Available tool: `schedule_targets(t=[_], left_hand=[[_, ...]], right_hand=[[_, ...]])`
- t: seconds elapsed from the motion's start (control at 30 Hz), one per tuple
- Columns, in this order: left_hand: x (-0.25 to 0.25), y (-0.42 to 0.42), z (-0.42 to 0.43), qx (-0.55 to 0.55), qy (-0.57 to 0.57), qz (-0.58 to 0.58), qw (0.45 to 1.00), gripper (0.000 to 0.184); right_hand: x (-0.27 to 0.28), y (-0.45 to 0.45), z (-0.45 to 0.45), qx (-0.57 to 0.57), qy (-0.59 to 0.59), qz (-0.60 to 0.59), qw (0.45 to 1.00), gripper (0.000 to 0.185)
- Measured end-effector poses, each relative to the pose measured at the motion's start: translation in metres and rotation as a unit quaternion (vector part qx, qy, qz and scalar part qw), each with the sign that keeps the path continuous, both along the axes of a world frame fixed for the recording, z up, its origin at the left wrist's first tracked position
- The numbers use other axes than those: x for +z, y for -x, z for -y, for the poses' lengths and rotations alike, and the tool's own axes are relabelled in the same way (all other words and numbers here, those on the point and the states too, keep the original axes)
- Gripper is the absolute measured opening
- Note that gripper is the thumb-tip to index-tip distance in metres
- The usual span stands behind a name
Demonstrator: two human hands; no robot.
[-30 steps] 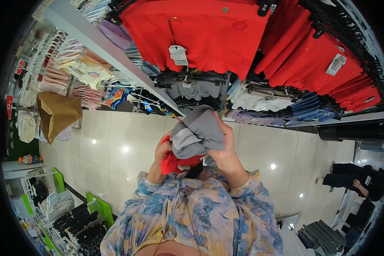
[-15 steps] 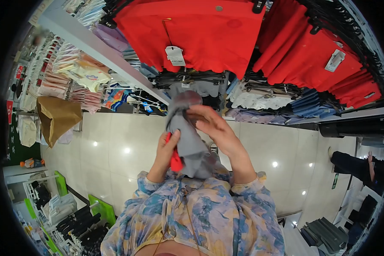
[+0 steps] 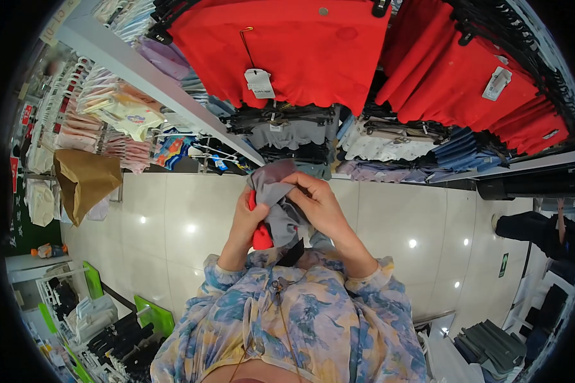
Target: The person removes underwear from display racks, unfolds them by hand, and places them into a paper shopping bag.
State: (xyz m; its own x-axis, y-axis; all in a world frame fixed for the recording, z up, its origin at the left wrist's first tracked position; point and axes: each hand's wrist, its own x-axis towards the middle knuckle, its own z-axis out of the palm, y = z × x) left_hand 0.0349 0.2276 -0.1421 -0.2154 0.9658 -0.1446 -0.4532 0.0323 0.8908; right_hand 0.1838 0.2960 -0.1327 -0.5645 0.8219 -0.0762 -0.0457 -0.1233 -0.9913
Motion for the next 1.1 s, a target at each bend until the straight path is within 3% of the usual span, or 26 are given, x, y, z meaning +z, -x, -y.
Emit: schedule_targets(t=[0.07,0.23,0.3,0.33,0.4,0.5,0.57,0.6,0.67,0.7,0.77,0.8,0.83,0.9,0.93,1.1], left_hand=[[0.002,-0.002,-0.002,-0.016,0.021,-0.083,0.996,0.032],[-0.003,0.01,-0.005,-0.072,0.046,-0.038,0.996,0.032],[-0.003,0.011,-0.006,-0.079,0.061,-0.014,0.995,0.032],[0.0,0.011,-0.006,-0.081,0.078,0.026,0.993,0.033],[-0.004,0.013,-0.005,-0.082,0.096,0.067,0.99,0.035],[-0.012,0.014,-0.003,-0.133,0.055,0.043,0.989,0.04],[0.003,0.003,-0.01,-0.072,0.011,-0.11,0.991,0.038],[0.001,0.007,-0.011,-0.072,0.012,-0.109,0.991,0.038],[-0.004,0.018,-0.014,-0.019,0.076,-0.339,0.937,0.031],[-0.004,0.019,-0.014,-0.021,0.076,-0.339,0.938,0.031],[0.001,0.02,-0.011,-0.131,0.097,-0.228,0.96,0.027],[-0.006,0.014,-0.008,-0.15,0.053,-0.154,0.975,0.027],[-0.005,0.015,-0.008,-0.147,0.053,-0.155,0.975,0.027],[-0.002,0.016,-0.009,-0.185,0.201,-0.08,0.959,0.029],[-0.002,0.011,-0.012,-0.128,0.218,-0.031,0.967,0.025],[-0.016,0.016,-0.023,-0.1,0.127,0.062,0.985,0.015]], right_hand=[[0.004,0.001,-0.001,-0.002,-0.015,-0.004,1.0,0.011],[-0.002,0.0,-0.006,-0.043,-0.003,-0.033,0.999,0.012],[-0.004,-0.001,-0.007,-0.055,0.155,-0.132,0.978,0.013],[-0.005,-0.001,-0.006,-0.055,0.155,-0.131,0.978,0.013],[-0.007,0.001,-0.003,-0.074,0.281,-0.223,0.93,0.015],[-0.013,0.002,-0.008,-0.082,0.304,-0.249,0.916,0.013],[-0.003,0.004,-0.011,-0.101,0.282,-0.249,0.921,0.012],[0.0,0.004,-0.013,-0.12,0.26,-0.248,0.926,0.011],[-0.003,0.001,-0.017,-0.132,0.216,-0.231,0.939,0.009],[-0.005,0.0,-0.018,-0.144,0.172,-0.213,0.951,0.008],[0.0,0.002,-0.013,-0.155,0.14,-0.194,0.958,0.008],[0.002,0.005,-0.01,-0.163,0.107,-0.177,0.965,0.009],[0.002,0.007,-0.007,-0.16,0.107,-0.178,0.965,0.009],[0.003,0.01,0.003,-0.116,-0.048,-0.05,0.991,0.01],[0.003,0.012,0.006,-0.102,-0.045,-0.061,0.992,0.012],[0.0,0.004,0.013,-0.092,-0.036,-0.044,0.994,0.006]])
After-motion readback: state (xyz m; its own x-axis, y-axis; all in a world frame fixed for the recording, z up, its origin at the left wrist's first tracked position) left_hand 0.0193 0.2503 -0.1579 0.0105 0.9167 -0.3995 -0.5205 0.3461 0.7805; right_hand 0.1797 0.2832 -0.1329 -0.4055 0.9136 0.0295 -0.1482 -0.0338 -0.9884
